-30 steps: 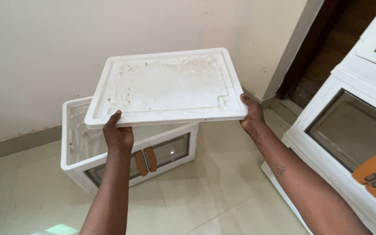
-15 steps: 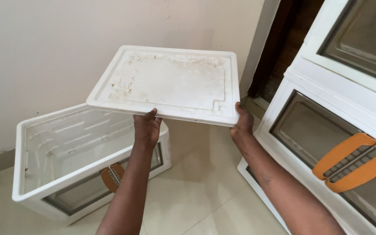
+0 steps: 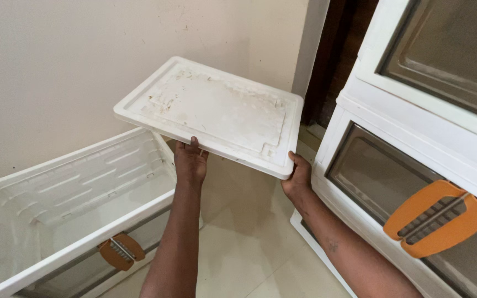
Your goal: The person removes the top white storage crate from a stack of three, places it on the floor, and removes its lid. They then fold the crate's side panels inward to collapse it flat. The person repeats the same process with the second crate from the stack.
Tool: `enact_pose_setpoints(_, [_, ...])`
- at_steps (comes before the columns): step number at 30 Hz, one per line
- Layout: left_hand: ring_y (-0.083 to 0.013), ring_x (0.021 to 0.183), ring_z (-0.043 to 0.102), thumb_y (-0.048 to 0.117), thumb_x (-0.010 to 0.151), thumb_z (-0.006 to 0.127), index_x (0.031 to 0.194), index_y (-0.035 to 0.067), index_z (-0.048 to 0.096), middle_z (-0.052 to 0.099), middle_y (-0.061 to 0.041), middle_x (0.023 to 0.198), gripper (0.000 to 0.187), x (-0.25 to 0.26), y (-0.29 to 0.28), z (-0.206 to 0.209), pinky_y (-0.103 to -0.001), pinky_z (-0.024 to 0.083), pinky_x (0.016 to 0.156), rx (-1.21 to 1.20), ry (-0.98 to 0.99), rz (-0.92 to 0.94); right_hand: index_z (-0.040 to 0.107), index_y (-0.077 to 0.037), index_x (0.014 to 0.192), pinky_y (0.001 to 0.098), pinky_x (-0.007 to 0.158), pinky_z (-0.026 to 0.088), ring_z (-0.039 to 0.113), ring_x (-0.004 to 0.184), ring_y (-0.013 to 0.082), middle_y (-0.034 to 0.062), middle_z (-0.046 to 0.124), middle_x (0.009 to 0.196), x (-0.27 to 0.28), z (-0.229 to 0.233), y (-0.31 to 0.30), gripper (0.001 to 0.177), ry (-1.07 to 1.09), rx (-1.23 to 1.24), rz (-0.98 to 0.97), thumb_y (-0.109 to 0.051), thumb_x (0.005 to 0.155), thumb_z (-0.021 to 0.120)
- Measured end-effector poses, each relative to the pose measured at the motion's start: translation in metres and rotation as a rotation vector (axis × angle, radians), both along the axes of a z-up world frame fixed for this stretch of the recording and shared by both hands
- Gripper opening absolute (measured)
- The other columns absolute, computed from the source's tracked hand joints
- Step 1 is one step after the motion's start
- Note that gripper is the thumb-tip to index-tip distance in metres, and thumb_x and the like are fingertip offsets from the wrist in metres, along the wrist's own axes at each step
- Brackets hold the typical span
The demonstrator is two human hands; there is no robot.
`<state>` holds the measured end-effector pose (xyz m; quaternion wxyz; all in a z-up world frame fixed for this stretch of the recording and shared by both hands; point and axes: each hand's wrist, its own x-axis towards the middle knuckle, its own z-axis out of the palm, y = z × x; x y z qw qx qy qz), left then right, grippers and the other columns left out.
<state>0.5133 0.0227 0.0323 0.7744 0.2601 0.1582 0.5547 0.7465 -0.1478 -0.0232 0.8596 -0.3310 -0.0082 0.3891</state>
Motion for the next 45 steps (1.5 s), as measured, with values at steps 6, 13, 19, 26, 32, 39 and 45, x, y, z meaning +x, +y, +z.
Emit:
enact_pose_setpoints(6, [-0.019, 0.123, 0.056, 0.012, 0.099, 0.066, 0.153, 0.011, 0.043, 0.053, -0.004, 0.137, 0.058, 0.015, 0.024, -0.039, -0.048, 0.048, 0.111, -0.081, -0.098, -0.1, 0.056, -0.001, 0.136, 0.0393, 0.11, 0.045, 0.059, 0.126, 0.0265, 0.0109, 0.063, 0.135, -0.004, -0.013, -0.009, 0.048, 0.015, 0.061, 0.093, -0.017, 0.092, 0.067])
enact_pose_setpoints(13, [-0.0227, 0.116, 0.062, 0.005, 0.1, 0.057, 0.149, 0.012, 0.041, 0.058, -0.007, 0.135, 0.052, 0.04, 0.029, -0.086, -0.043, 0.053, 0.107, -0.036, 0.035, -0.211, 0.058, -0.002, 0.13, 0.0379, 0.103, 0.053, 0.066, 0.116, 0.0227, 0.0094, 0.067, 0.126, 0.007, -0.055, -0.004, 0.038, -0.001, -0.049, 0.023, -0.016, 0.096, 0.064])
enact_pose_setpoints(19, [-0.0219, 0.111, 0.059, -0.006, 0.097, 0.051, 0.158, 0.016, 0.035, 0.053, -0.007, 0.136, 0.066, 0.075, 0.006, -0.112, -0.044, 0.053, 0.103, -0.094, 0.128, -0.306, 0.058, -0.002, 0.121, 0.0342, 0.104, 0.056, 0.066, 0.111, 0.02, 0.0075, 0.067, 0.12, -0.003, -0.088, 0.019, 0.026, 0.043, -0.054, -0.033, -0.01, 0.097, 0.064])
enact_pose_setpoints(26, [-0.0249, 0.123, 0.057, -0.005, 0.094, 0.048, 0.162, 0.031, 0.016, 0.048, -0.007, 0.149, 0.083, 0.082, -0.016, -0.112, -0.049, 0.054, 0.101, -0.142, 0.358, -0.384, 0.054, -0.003, 0.119, 0.0331, 0.104, 0.054, 0.064, 0.109, 0.0193, 0.0071, 0.064, 0.116, -0.004, -0.117, 0.033, 0.022, 0.082, -0.029, -0.07, -0.006, 0.098, 0.062])
enact_pose_setpoints(32, [-0.0262, 0.131, 0.055, -0.008, 0.094, 0.047, 0.163, 0.033, 0.004, 0.036, -0.005, 0.161, 0.092, 0.081, -0.023, -0.118, -0.05, 0.053, 0.105, -0.106, 0.495, -0.475, 0.055, -0.001, 0.121, 0.033, 0.103, 0.055, 0.064, 0.109, 0.0193, 0.0082, 0.064, 0.117, 0.002, -0.148, 0.042, 0.025, 0.106, -0.066, -0.094, -0.006, 0.098, 0.063])
enact_pose_setpoints(39, [-0.0272, 0.135, 0.052, -0.009, 0.093, 0.038, 0.164, 0.029, 0.005, 0.029, 0.0, 0.165, 0.087, 0.096, -0.013, -0.155, -0.052, 0.053, 0.105, -0.177, 0.488, -0.475, 0.055, 0.0, 0.12, 0.0352, 0.102, 0.056, 0.064, 0.11, 0.0221, 0.011, 0.064, 0.119, 0.005, -0.189, 0.057, 0.025, 0.087, -0.083, -0.114, -0.003, 0.096, 0.062])
enact_pose_setpoints(45, [-0.0284, 0.134, 0.053, -0.01, 0.092, 0.038, 0.163, 0.027, 0.01, 0.032, -0.003, 0.163, 0.085, 0.099, -0.008, -0.178, -0.052, 0.055, 0.103, -0.154, 0.53, -0.451, 0.052, -0.003, 0.121, 0.0388, 0.103, 0.056, 0.064, 0.11, 0.0226, 0.0101, 0.064, 0.119, 0.006, -0.217, 0.067, 0.026, 0.128, -0.123, -0.153, -0.002, 0.096, 0.061])
